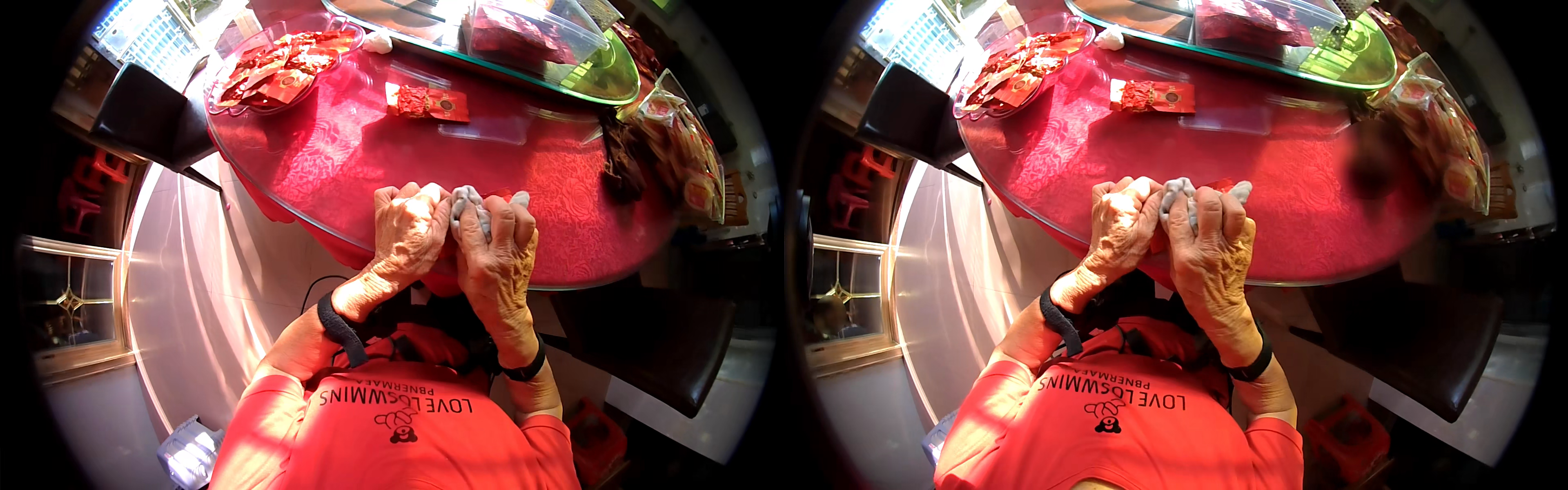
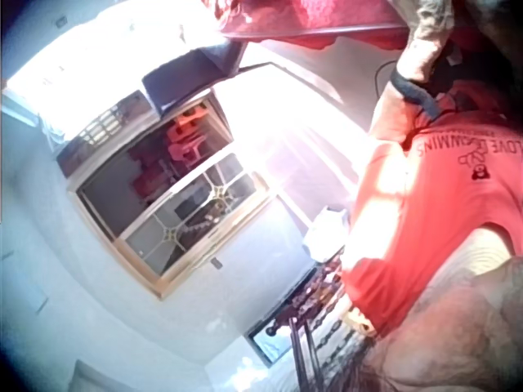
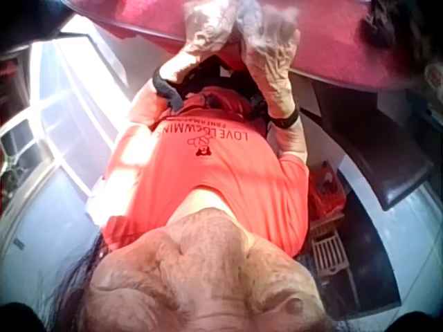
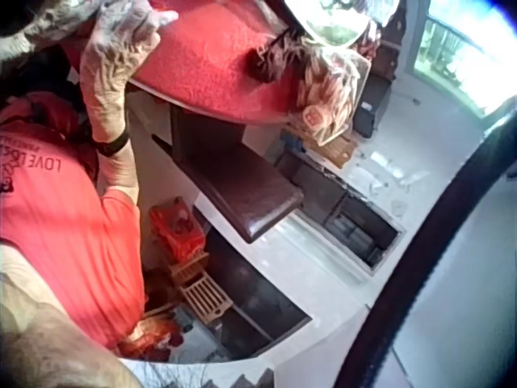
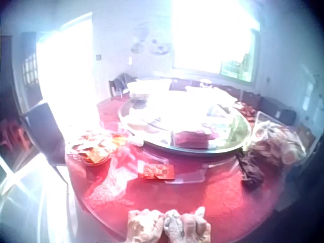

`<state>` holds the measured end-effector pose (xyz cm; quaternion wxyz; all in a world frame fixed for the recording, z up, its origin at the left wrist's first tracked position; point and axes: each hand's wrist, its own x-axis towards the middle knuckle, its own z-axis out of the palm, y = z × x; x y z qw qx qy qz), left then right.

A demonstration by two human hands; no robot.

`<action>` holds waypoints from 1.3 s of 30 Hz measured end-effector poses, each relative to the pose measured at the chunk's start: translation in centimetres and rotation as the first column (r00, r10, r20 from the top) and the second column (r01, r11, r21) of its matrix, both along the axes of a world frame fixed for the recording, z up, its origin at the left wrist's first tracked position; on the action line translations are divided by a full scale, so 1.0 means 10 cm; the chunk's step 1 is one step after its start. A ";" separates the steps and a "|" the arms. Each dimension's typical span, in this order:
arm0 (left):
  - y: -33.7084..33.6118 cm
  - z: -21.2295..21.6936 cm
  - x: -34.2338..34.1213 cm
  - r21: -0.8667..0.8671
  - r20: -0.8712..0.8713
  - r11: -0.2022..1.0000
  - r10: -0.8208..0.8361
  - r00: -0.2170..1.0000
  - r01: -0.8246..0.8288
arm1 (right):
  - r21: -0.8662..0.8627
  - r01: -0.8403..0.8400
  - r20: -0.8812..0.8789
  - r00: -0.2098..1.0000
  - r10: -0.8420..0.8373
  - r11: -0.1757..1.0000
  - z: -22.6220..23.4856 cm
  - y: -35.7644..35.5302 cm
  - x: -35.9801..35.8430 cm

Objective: The person wipes down red envelopes with a cloth and places them into a plastic container.

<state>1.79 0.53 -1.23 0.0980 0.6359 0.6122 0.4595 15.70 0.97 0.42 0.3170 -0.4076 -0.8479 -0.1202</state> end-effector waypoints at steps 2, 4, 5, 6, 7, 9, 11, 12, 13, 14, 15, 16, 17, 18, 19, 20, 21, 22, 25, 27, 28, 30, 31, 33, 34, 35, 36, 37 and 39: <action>0.00 0.04 0.01 -0.066 -0.025 0.998 -0.010 1.000 0.008 | -0.062 -0.073 -0.025 0.997 0.071 0.995 0.02 0.02 0.07; 0.00 0.04 0.01 -0.100 -0.053 0.995 -0.010 0.999 0.004 | -0.100 -0.159 0.005 0.987 0.160 0.982 0.09 0.02 0.19; -0.01 0.04 0.00 -0.123 -0.063 0.992 -0.005 0.998 -0.002 | -0.114 -0.195 0.009 0.980 0.197 0.974 0.10 -0.01 0.24; -0.01 0.04 0.00 -0.143 -0.072 0.990 -0.003 0.997 -0.008 | -0.125 -0.228 0.015 0.973 0.232 0.966 0.11 -0.04 0.29; -0.01 0.05 -0.01 -0.163 -0.081 0.987 -0.001 0.997 -0.013 | -0.137 -0.261 0.021 0.964 0.266 0.956 0.12 -0.08 0.35; -0.01 0.06 -0.01 -0.167 -0.051 0.986 -0.013 0.999 0.004 | -0.176 -0.300 0.021 0.951 0.308 0.938 0.14 -0.16 0.44; -0.03 0.10 -0.02 -0.193 -0.028 0.981 -0.039 0.999 0.033 | -0.290 -0.323 -0.052 0.945 0.322 0.901 0.23 -0.17 0.53; -0.03 0.13 -0.03 -0.217 -0.025 0.975 -0.061 0.998 0.054 | -0.360 -0.328 -0.127 0.945 0.303 0.873 0.33 -0.17 0.54; -0.04 0.15 -0.05 -0.241 -0.021 0.967 -0.083 0.996 0.076 | -0.367 -0.310 -0.175 0.949 0.262 0.877 0.34 -0.16 0.55; -0.05 0.16 -0.06 -0.240 -0.020 0.968 -0.079 0.997 0.072 | -0.276 -0.260 -0.226 0.953 0.201 0.925 0.32 -0.16 0.50; -0.05 0.14 -0.07 -0.240 -0.020 0.968 -0.075 0.997 0.068 | -0.186 -0.200 -0.283 0.949 0.142 0.962 0.30 -0.15 0.41; -0.06 0.13 -0.07 -0.243 -0.017 0.968 -0.075 0.997 0.068 | -0.163 -0.119 -0.240 0.968 0.077 0.979 0.31 -0.14 0.34; -0.06 0.14 -0.07 -0.255 0.017 0.964 -0.077 0.997 0.078 | -0.097 -0.066 -0.173 0.984 0.048 0.993 0.23 -0.10 0.25; -0.06 0.15 -0.07 -0.267 0.052 0.960 -0.077 0.996 0.088 | -0.083 -0.088 -0.105 0.991 0.079 0.993 0.11 -0.06 0.17; -0.05 0.16 -0.08 -0.275 0.085 0.957 -0.076 0.993 0.097 | -0.068 -0.112 -0.039 0.993 0.110 0.991 0.03 -0.04 0.09; -0.05 0.18 -0.09 -0.285 0.086 0.953 -0.078 0.993 0.100 | -0.093 -0.119 -0.044 0.992 0.115 0.989 0.04 -0.08 0.05; -0.06 0.19 -0.09 -0.285 0.076 0.954 -0.076 0.994 0.094 | -0.104 -0.167 -0.057 0.985 0.161 0.981 0.04 -0.13 0.07; -0.06 0.18 -0.08 -0.285 0.066 0.954 -0.073 0.995 0.089 | -0.113 -0.239 -0.051 0.971 0.234 0.965 0.04 -0.14 0.13; -0.05 0.19 -0.05 -0.294 0.035 0.954 -0.057 0.998 0.064 | -0.172 -0.364 -0.087 0.931 0.354 0.915 0.03 -0.16 0.35; -0.06 0.23 -0.03 -0.296 0.015 0.954 -0.035 0.999 0.038 | -0.291 -0.427 -0.179 0.904 0.389 0.856 0.13 -0.17 0.49; -0.06 0.23 -0.04 -0.318 0.018 0.947 -0.046 0.999 0.050 | -0.324 -0.444 -0.221 0.894 0.390 0.835 0.18 -0.17 0.55; -0.04 0.13 -0.05 -0.266 0.168 0.958 -0.064 0.984 0.108 | -0.330 -0.432 -0.266 0.896 0.356 0.840 0.23 -0.18 0.68; -0.04 0.10 -0.06 -0.237 0.237 0.962 -0.076 0.968 0.133 | -0.316 -0.401 -0.288 0.904 0.316 0.860 0.23 -0.18 0.73; -0.02 0.16 -0.10 -0.267 0.103 0.951 -0.131 0.986 0.154 | -0.216 -0.248 -0.377 0.913 0.154 0.944 0.22 -0.16 0.74; -0.03 0.26 -0.08 -0.273 -0.065 0.956 -0.129 0.990 0.106 | -0.172 -0.195 -0.381 0.917 0.117 0.966 0.22 -0.12 0.72; -0.03 0.34 -0.06 -0.270 -0.231 0.961 -0.124 0.965 0.059 | -0.127 -0.139 -0.386 0.919 0.080 0.982 0.22 -0.06 0.70; 0.00 0.39 -0.07 -0.338 -0.219 0.937 -0.163 0.962 0.082 | -0.114 -0.130 -0.389 0.918 0.076 0.985 0.21 -0.01 0.64; 0.05 0.40 -0.04 -0.304 -0.210 0.945 -0.192 0.959 0.123 | -0.132 -0.117 -0.385 0.921 0.057 0.984 0.17 0.02 0.59; 0.15 0.37 0.02 -0.235 -0.197 0.952 -0.246 0.949 0.198 | -0.138 -0.067 -0.285 0.958 0.026 0.988 0.07 0.10 0.49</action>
